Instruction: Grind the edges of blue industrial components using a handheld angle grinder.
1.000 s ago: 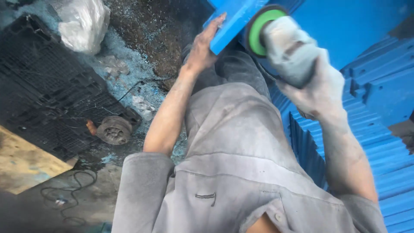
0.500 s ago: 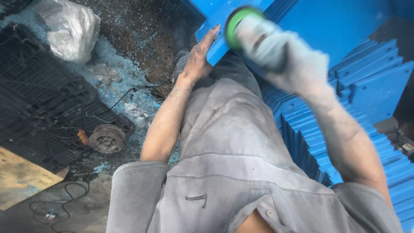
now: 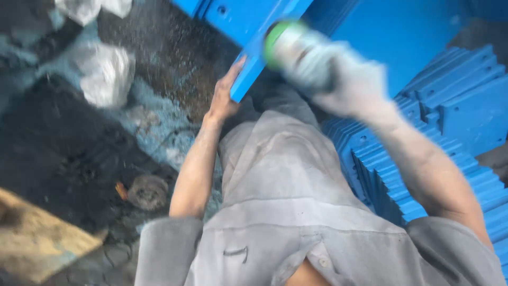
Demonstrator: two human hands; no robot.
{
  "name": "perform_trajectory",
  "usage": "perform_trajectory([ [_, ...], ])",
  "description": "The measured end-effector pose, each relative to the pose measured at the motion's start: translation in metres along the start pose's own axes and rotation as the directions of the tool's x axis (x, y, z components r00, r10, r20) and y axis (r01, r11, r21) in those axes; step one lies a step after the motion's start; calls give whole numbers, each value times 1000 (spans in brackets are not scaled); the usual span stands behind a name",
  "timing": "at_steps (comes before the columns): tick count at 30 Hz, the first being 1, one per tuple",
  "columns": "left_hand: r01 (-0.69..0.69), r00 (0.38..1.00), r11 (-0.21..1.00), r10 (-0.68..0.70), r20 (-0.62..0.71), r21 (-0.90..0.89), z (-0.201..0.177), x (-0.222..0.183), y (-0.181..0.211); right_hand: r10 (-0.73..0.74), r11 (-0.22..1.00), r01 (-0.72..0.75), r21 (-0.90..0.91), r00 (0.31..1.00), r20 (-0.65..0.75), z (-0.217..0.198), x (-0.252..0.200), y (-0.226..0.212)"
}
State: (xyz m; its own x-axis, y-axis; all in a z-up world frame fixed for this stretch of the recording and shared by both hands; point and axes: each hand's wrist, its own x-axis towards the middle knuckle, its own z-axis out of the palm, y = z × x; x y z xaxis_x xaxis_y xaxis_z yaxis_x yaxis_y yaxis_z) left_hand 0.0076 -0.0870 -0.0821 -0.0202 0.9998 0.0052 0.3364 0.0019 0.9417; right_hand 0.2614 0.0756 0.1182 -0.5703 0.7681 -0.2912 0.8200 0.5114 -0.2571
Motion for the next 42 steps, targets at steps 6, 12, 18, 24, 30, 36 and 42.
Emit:
perform_trajectory([
  [6, 207, 978, 978, -206, 32, -32, -4, -5, 4, -119, 989, 104, 105, 982, 150, 0, 18, -5],
  [12, 141, 990, 988, -141, -15, 61, -11, -7, -4, -56, 995, 39, -91, 980, -190, -15, 63, 105],
  [18, 316, 946, 945, -320, 47, 78, -40, -3, 14, 442, 888, -440, 135, 897, 23, -15, 64, 161],
  [24, 343, 915, 933, -359, 184, 112, -60, 35, 32, 403, 848, -305, 433, 902, -156, 9, 0, 134],
  [30, 345, 915, 766, -403, -14, 542, -13, 37, 10, 475, 664, -406, 628, 878, 65, 37, -40, 94],
  [36, 313, 932, 811, -362, 4, 494, 2, 35, 55, 460, 664, -513, 544, 854, 244, 31, -46, 57],
  [42, 228, 961, 823, -277, 16, 520, 3, 24, 52, 274, 813, -317, 490, 949, 159, 26, -21, 49],
])
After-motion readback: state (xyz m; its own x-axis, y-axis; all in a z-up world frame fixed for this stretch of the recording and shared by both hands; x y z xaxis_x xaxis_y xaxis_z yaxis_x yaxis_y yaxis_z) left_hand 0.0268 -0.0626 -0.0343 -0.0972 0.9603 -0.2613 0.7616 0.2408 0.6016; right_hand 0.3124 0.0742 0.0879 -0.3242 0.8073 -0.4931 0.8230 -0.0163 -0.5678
